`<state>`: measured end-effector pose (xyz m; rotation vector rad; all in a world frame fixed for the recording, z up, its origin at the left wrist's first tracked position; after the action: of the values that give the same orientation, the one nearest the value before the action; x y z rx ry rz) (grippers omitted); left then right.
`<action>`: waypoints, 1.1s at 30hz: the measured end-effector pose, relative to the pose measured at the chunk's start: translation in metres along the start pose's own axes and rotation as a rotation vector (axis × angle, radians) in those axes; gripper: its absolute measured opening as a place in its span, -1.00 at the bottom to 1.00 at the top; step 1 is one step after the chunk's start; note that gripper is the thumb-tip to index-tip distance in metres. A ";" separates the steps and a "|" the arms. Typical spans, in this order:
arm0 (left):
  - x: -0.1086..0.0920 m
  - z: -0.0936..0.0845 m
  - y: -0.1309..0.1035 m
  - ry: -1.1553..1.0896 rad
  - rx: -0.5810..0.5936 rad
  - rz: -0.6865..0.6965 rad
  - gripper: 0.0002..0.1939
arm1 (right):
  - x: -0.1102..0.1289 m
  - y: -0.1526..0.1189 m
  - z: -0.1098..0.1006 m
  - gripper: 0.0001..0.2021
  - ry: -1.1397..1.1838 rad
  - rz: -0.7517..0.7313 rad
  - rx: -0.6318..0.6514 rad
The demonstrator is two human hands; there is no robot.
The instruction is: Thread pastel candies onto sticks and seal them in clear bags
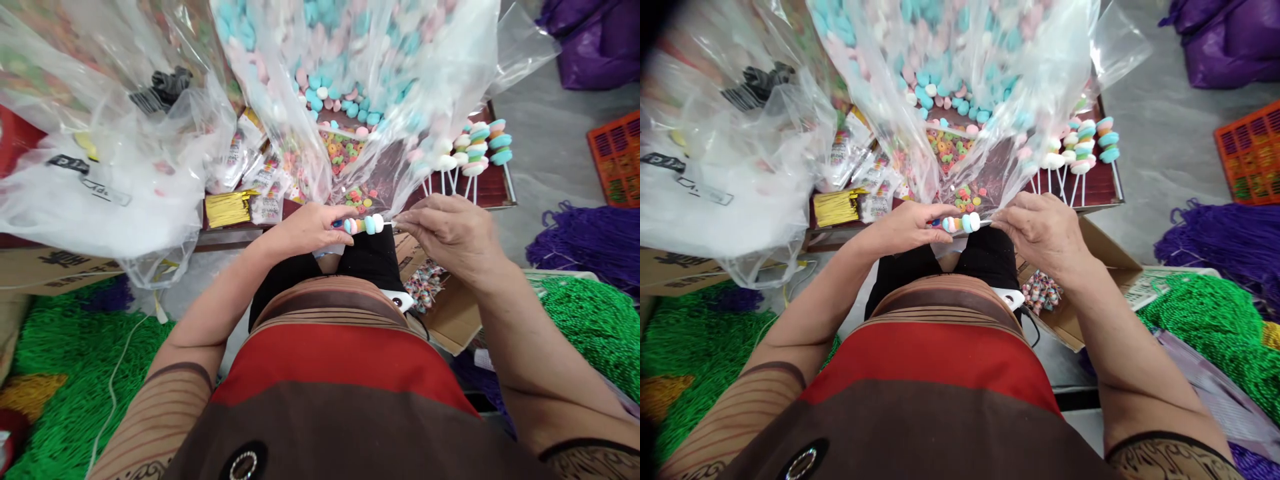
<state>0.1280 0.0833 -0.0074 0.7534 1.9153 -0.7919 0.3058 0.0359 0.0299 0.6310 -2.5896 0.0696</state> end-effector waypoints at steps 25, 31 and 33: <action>-0.071 -0.093 -0.051 -0.539 -0.695 0.482 -0.22 | 0.000 0.043 0.045 -0.62 1.360 0.203 -0.457; -0.086 -0.078 -0.020 -0.822 -0.717 0.446 -0.65 | 0.025 0.041 0.065 -0.58 1.326 0.205 -0.332; -0.085 -0.070 -0.015 -0.873 -0.726 0.444 -0.71 | 0.033 0.042 0.071 -0.56 1.328 0.212 -0.286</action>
<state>0.1158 0.1127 0.0996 0.2653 1.0424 -0.0622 0.2307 0.0488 -0.0159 0.0835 -1.3166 0.1274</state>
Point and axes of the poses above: each hand's wrist, its own y-axis towards the middle knuckle, its own z-axis out of the palm, x = y × z, the point moved 8 cm from there along y, towards the middle knuckle, and after that the axes turned 6 degrees about x, right-handed, at the moved point
